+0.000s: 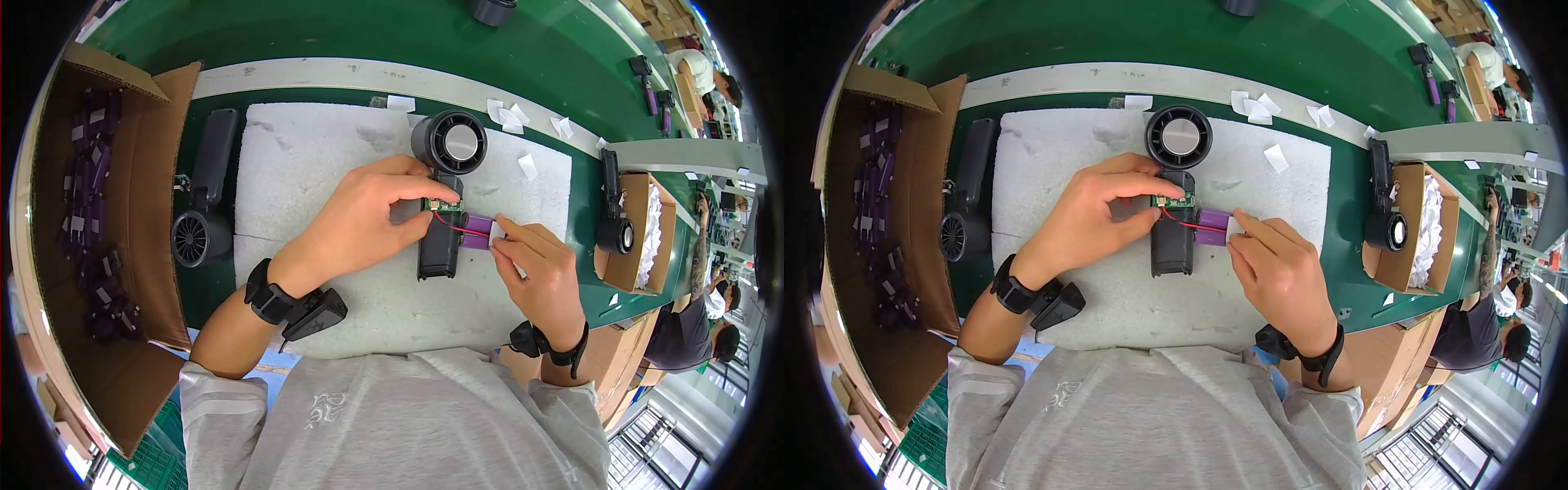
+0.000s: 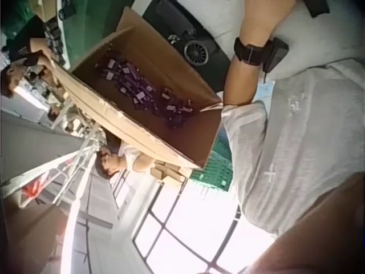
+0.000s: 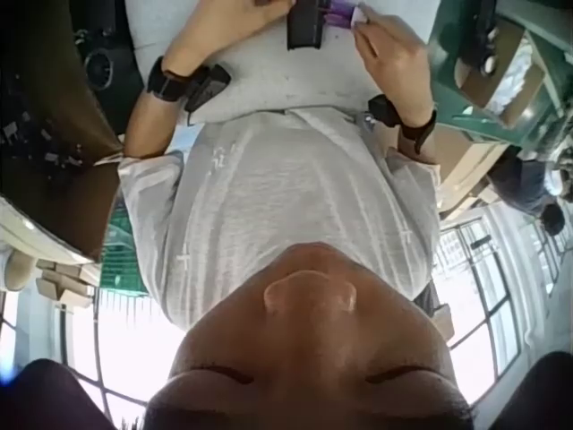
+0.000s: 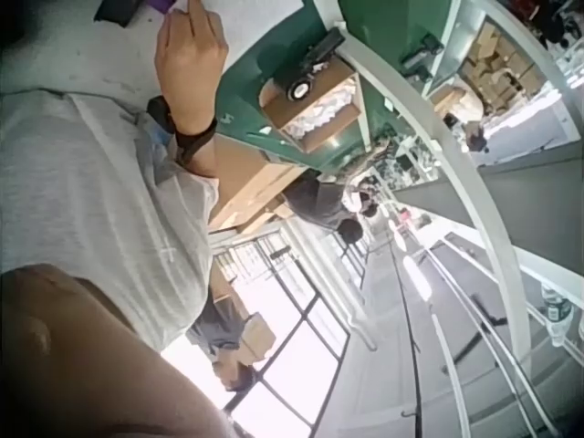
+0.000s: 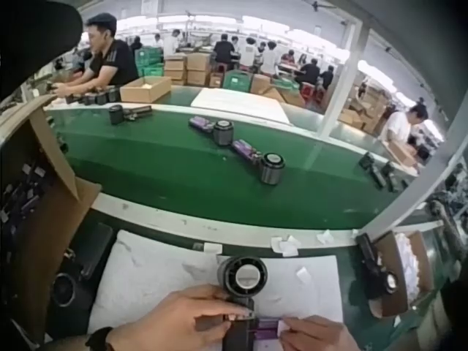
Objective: Assembling electronic devices by inserting batteries and connecting internal components at a factory workstation.
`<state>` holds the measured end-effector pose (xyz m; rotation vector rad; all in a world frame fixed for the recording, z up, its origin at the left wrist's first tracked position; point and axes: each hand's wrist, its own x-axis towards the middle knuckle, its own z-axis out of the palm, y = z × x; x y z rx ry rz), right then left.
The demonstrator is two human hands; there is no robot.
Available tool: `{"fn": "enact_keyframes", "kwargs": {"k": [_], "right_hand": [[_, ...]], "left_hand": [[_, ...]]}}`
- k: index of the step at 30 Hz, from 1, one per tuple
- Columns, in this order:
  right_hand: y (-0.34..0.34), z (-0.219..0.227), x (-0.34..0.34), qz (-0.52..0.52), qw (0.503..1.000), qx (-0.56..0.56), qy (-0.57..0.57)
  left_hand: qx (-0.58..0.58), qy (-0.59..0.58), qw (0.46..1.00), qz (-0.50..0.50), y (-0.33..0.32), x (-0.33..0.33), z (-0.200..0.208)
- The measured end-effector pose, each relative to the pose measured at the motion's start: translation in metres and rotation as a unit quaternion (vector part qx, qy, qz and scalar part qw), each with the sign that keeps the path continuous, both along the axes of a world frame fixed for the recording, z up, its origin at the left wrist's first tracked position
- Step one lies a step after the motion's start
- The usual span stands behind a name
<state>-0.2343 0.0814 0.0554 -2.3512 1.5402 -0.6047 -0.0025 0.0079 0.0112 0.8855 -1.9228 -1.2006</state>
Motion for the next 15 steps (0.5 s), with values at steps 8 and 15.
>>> {"fn": "enact_keyframes", "kwargs": {"k": [8, 15], "right_hand": [[0.008, -0.006, 0.014, -0.063, 0.997, -0.029, 0.03], [0.008, -0.005, 0.009, -0.123, 0.992, 0.011, -0.04]], "left_hand": [[0.002, -0.006, 1.0, -0.005, 0.0, 0.001, 0.002], [-0.006, -0.015, 1.0, 0.001, 0.0, 0.002, 0.001]]}}
